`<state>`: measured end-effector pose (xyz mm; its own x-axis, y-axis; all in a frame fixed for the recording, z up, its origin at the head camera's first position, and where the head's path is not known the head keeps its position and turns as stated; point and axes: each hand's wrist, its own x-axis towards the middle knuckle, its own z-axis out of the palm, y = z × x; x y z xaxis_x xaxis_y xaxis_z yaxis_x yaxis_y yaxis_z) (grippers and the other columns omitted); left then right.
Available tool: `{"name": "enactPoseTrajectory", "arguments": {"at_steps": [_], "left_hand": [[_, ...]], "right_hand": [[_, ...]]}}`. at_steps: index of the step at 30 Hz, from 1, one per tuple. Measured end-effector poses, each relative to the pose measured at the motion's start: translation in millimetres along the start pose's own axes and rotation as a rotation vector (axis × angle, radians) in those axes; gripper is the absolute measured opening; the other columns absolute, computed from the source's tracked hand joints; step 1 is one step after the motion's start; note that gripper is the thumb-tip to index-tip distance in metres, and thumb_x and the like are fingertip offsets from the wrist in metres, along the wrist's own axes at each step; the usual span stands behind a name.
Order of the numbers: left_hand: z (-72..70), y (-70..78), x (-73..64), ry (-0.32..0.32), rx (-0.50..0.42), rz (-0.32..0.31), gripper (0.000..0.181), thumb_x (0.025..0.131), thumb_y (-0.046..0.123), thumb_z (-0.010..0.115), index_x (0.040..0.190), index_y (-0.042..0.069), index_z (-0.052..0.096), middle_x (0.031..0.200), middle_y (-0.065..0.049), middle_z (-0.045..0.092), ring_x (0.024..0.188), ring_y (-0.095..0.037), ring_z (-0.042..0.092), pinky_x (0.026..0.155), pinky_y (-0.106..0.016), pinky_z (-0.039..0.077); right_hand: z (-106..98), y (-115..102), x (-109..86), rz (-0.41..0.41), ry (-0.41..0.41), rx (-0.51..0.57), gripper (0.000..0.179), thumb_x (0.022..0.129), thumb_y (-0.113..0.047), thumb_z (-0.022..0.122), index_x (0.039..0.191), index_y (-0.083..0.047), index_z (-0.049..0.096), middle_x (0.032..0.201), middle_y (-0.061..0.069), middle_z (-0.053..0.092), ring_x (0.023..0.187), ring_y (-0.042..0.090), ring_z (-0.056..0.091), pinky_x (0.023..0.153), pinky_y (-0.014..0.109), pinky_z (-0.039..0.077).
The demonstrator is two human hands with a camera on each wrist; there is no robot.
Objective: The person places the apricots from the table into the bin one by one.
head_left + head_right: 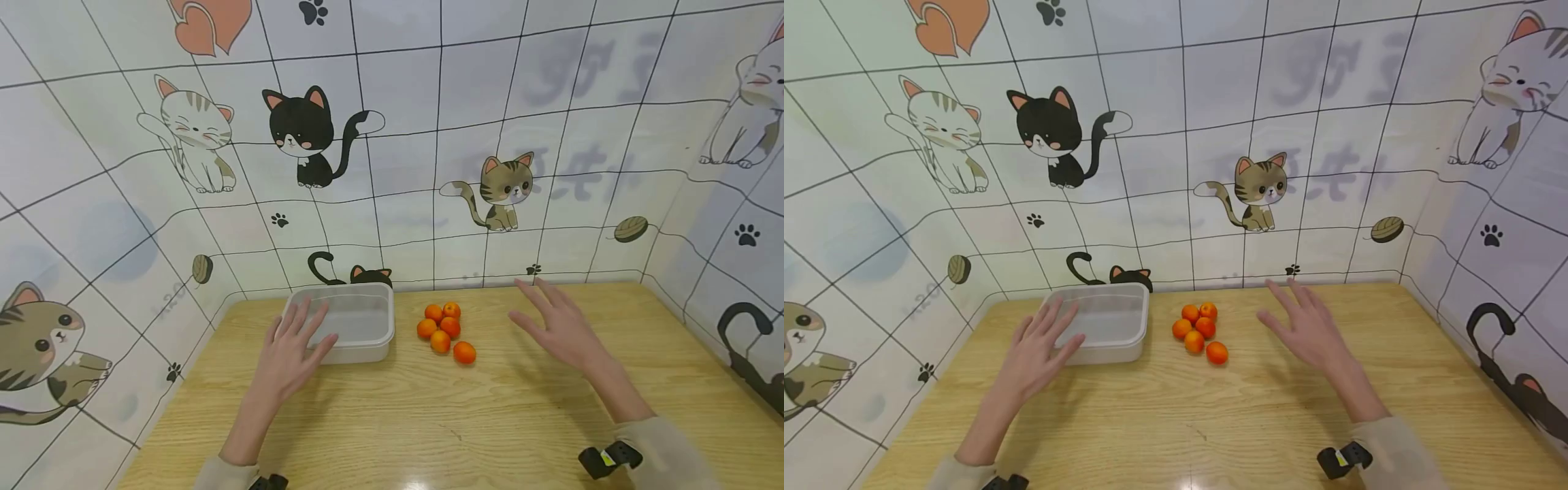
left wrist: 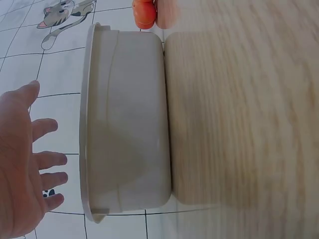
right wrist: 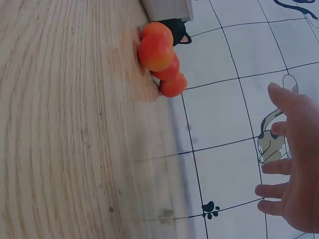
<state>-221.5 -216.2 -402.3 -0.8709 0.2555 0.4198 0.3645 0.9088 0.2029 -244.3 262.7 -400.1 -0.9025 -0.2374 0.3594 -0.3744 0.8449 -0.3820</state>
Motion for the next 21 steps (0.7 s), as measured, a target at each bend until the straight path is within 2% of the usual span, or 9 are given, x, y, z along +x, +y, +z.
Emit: {"name": "enactPoseTrajectory", "arguments": {"at_steps": [7, 14, 21], "left_hand": [[4.3, -5.1, -2.9, 0.042, -0.037, 0.04, 0.059, 0.103, 0.048, 0.052, 0.153, 0.018, 0.046, 0.158, -0.017, 0.037, 0.146, -0.041, 0.03, 0.115, -0.06, 0.021], [11.4, -11.7, -4.7, 0.071, -0.107, 0.075, 0.052, 0.102, 0.041, 0.057, 0.147, 0.016, 0.053, 0.147, -0.015, 0.052, 0.137, -0.038, 0.044, 0.11, -0.064, 0.027], [18.6, -16.1, -6.3, 0.073, -0.167, 0.106, 0.048, 0.1, 0.037, 0.063, 0.142, 0.015, 0.059, 0.141, -0.013, 0.058, 0.132, -0.033, 0.05, 0.11, -0.058, 0.029]], "right_hand": [[10.3, -5.6, 1.5, -0.003, -0.026, 0.077, 0.068, 0.102, -0.047, 0.056, 0.159, -0.018, 0.033, 0.159, 0.027, 0.028, 0.14, 0.055, 0.028, 0.104, 0.076, 0.024], [22.5, -12.1, 0.4, -0.008, -0.045, 0.157, 0.067, 0.102, -0.046, 0.058, 0.157, -0.018, 0.036, 0.158, 0.02, 0.034, 0.141, 0.049, 0.032, 0.103, 0.075, 0.029], [32.5, -18.9, -0.5, -0.016, -0.072, 0.229, 0.066, 0.101, -0.045, 0.06, 0.155, -0.013, 0.039, 0.156, 0.019, 0.038, 0.142, 0.045, 0.033, 0.106, 0.071, 0.029]]}}
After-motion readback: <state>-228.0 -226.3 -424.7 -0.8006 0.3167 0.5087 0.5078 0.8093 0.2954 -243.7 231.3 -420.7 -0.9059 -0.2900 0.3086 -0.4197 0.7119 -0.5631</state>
